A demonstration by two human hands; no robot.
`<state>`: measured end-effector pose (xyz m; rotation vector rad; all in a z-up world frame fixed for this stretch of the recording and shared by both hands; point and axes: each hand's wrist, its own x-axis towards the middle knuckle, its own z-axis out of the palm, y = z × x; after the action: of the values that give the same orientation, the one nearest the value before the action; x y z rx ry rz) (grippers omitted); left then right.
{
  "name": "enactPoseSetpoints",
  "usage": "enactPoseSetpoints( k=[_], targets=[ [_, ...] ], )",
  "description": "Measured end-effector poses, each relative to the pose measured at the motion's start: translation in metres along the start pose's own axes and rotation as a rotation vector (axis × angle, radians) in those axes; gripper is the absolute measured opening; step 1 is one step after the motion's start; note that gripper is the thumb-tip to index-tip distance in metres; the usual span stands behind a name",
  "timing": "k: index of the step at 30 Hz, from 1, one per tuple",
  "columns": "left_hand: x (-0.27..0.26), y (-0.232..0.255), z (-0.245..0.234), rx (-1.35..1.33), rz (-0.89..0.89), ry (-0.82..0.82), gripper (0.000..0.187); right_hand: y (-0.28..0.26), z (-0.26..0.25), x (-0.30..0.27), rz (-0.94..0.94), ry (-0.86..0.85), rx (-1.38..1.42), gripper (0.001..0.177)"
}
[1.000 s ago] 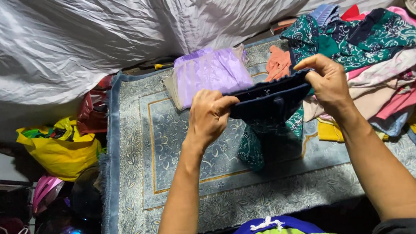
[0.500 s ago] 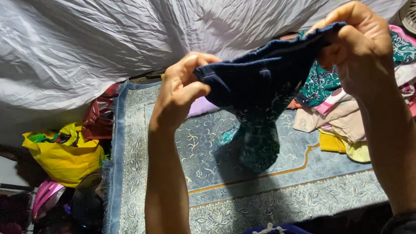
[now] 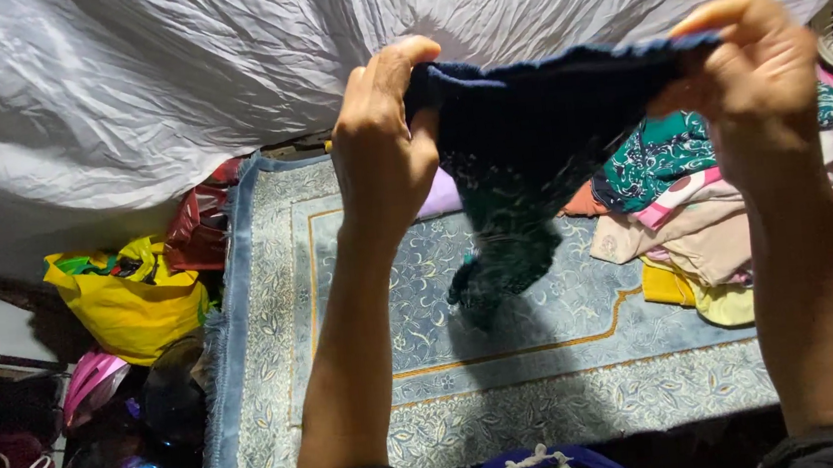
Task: Folding a purple dress and green floral patterned pants on a mat.
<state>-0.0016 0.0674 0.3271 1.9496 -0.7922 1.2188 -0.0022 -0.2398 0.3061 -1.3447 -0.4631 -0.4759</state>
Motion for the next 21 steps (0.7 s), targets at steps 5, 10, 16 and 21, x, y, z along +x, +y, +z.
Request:
enactPoseSetpoints(
  k=[5, 10, 16, 21],
  targets=[
    [-0.019, -0.016, 0.022, -0.182, -0.248, -0.201, 0.039, 0.021, -0.016, -0.009, 0.025, -0.112, 0.080, 0.011],
    [-0.030, 0.021, 0.048, -0.482, -0.214, -0.382, 0.077, 0.032, 0.015, -0.029, 0.034, -0.143, 0.002, 0.014],
    [-0.067, -0.006, 0.096, -0.834, -0.685, -0.421, 0.030, 0.025, 0.044, -0.044, -0.031, -0.307, 0.019, 0.081],
    [-0.077, -0.034, 0.100, -1.311, -0.887, -0.080, 0.022, 0.156, -0.003, -0.119, 0.359, -0.449, -0.257, 0.077]
  ],
)
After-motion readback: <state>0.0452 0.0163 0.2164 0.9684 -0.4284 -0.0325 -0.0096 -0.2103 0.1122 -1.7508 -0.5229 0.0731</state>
